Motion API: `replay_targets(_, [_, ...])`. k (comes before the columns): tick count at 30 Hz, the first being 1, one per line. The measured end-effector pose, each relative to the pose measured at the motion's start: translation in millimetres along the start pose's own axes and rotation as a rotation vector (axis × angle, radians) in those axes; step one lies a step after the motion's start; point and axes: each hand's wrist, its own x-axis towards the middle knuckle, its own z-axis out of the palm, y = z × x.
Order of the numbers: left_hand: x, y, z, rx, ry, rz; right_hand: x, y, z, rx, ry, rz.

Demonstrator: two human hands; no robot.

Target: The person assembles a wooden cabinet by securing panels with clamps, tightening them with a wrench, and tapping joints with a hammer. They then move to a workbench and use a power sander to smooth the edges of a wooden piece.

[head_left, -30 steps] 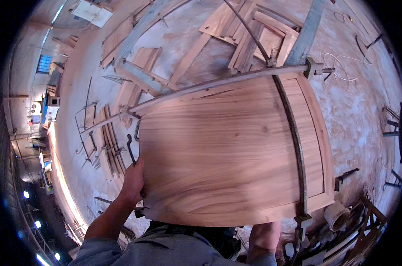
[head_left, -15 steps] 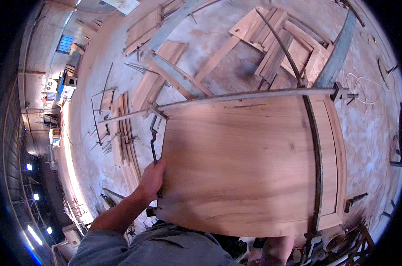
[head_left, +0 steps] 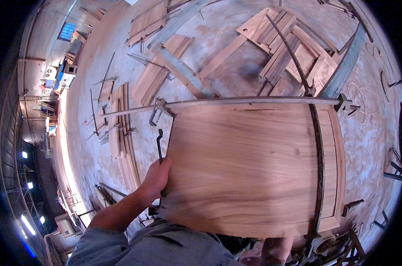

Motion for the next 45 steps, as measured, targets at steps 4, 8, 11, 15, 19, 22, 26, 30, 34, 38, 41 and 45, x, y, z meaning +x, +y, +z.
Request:
replay_targets(4, [-1.4, -2.1, -4.4, 0.016, 0.019, 0.009, 8.8, -14.4, 7.0, -0.010, -0.022, -0.005])
replay_targets(8, [-5.1, 1.4, 2.8, -0.023, 0.041, 0.055, 15.1, -28.8, 16.0, -0.022, -0.037, -0.025])
replay_targets(11, [5.7, -13.1, -4.3, 0.005, 0.025, 0.100, 20.7, -39.2, 20.8, -0.026, -0.062, -0.040])
replay_targets(15, [-1.2, -6.4, -6.0, 0.027, 0.047, 0.035, 27.8, -56.1, 27.4, -0.041, -0.080, -0.058])
replay_targets(19, [1.8, -11.0, -3.9, 0.032, 0.054, 0.087, 28.9, -63.9, 32.0, -0.031, -0.091, -0.084])
replay_targets(22, [12.6, -21.6, -13.1, 0.033, 0.032, 0.025, 29.8, -66.4, 33.9, -0.024, -0.091, -0.093])
replay_targets(26, [6.1, -30.0, -14.9, -0.059, 0.041, 0.021, 32.7, -76.7, 36.4, -0.046, -0.116, -0.104])
replay_targets(30, [39.2, -40.8, -30.0, 0.123, -0.046, 0.100, 29.9, -76.8, 37.5, 0.015, -0.113, -0.116])
replay_targets(34, [-8.5, -4.4, 2.9, -0.247, -0.184, 0.098, 28.5, -81.4, 39.5, 0.042, -0.120, -0.119])
replay_targets(38, [-16.2, 1.8, 7.4, -0.209, -0.183, 0.121, 27.1, -91.8, 42.3, 0.106, -0.135, -0.106])
replay_targets(41, [-6.8, 5.4, 9.8, -0.156, -0.193, 0.094, 28.7, -90.8, 38.2, 0.148, -0.121, -0.106])
replay_targets(45, [-4.6, -13.8, 0.8, -0.168, -0.186, 0.104, 26.1, -74.6, 40.6, 0.208, -0.109, -0.087])
